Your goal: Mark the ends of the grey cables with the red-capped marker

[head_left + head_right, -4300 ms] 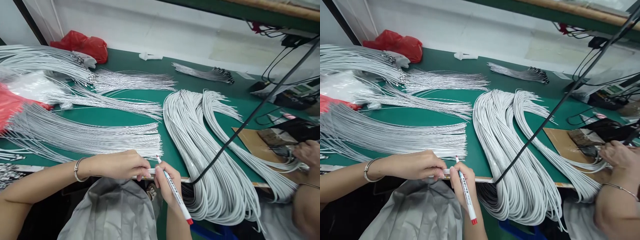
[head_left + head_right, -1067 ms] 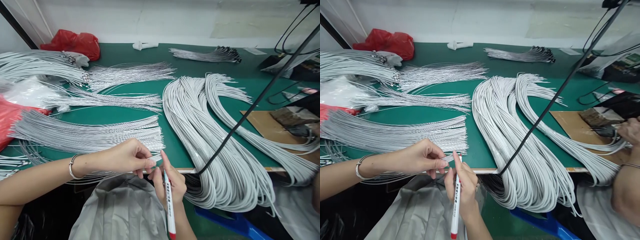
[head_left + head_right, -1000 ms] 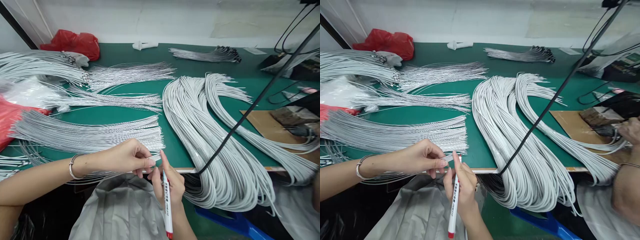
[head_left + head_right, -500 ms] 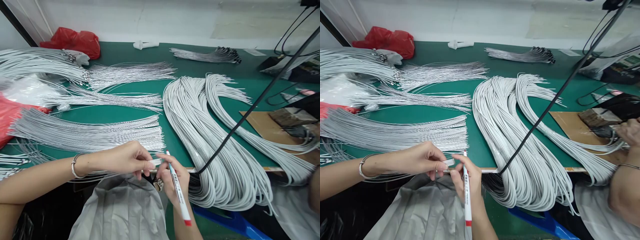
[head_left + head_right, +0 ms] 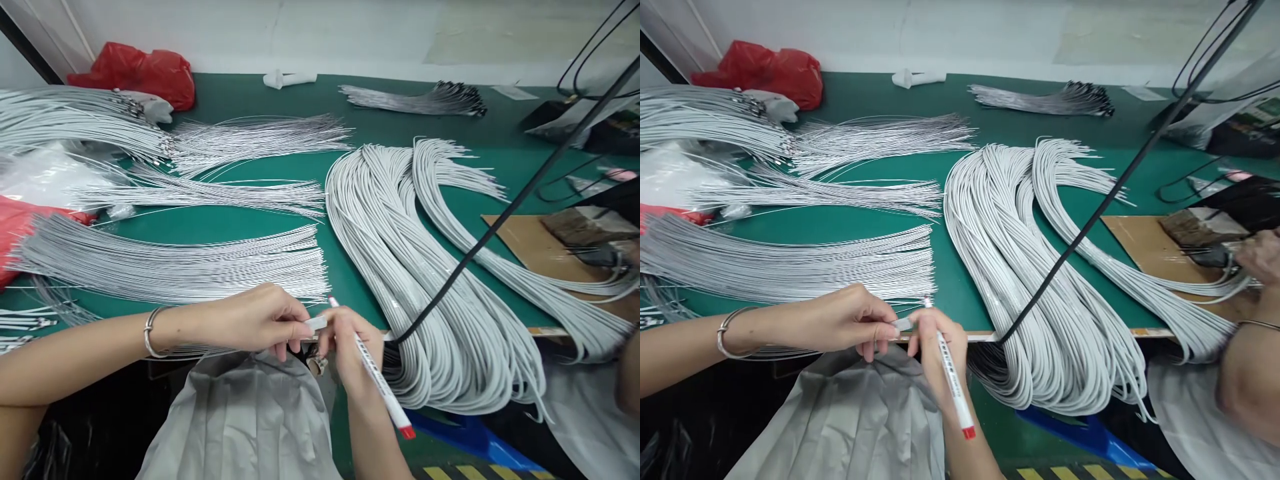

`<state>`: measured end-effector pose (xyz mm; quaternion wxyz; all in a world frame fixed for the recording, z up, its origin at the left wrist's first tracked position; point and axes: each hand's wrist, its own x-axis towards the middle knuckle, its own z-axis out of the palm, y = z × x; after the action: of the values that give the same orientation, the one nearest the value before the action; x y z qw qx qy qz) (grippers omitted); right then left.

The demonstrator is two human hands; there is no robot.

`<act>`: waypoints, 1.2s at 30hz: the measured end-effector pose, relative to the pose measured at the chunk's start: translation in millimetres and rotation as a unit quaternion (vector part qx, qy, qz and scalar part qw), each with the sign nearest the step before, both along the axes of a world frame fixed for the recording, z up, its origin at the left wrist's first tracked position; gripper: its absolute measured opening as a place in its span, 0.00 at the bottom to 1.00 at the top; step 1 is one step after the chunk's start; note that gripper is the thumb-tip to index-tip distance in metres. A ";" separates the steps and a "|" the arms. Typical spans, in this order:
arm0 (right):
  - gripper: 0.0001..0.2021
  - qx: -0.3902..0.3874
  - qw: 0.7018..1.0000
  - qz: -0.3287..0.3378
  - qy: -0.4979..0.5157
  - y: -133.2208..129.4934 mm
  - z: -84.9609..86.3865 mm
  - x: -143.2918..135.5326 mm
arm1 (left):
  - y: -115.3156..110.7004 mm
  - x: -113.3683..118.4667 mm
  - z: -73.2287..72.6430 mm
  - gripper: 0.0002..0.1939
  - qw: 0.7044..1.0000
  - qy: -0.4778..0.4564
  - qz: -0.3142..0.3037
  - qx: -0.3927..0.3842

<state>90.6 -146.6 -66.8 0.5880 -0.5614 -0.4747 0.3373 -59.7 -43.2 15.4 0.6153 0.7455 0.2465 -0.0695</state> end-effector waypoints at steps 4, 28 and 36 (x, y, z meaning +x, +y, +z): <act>0.15 0.082 0.994 -0.054 -0.058 -5.6 -8.0 -6.6 | 4.3 -1.7 0.8 0.15 0.998 -0.001 0.030 -0.054; 0.06 0.048 0.991 -0.116 0.050 -0.6 -39.1 14.1 | 13.4 13.2 -77.8 0.14 0.995 0.076 -0.002 -0.066; 0.14 0.072 0.973 -0.123 -0.179 -1.9 -42.8 13.4 | 15.4 14.5 -76.5 0.14 0.993 0.091 -0.007 -0.073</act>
<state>104.0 -148.6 -109.6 0.5690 -0.6234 -0.5224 0.1210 -45.2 -27.8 -61.1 0.6428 0.6906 0.2906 -0.1595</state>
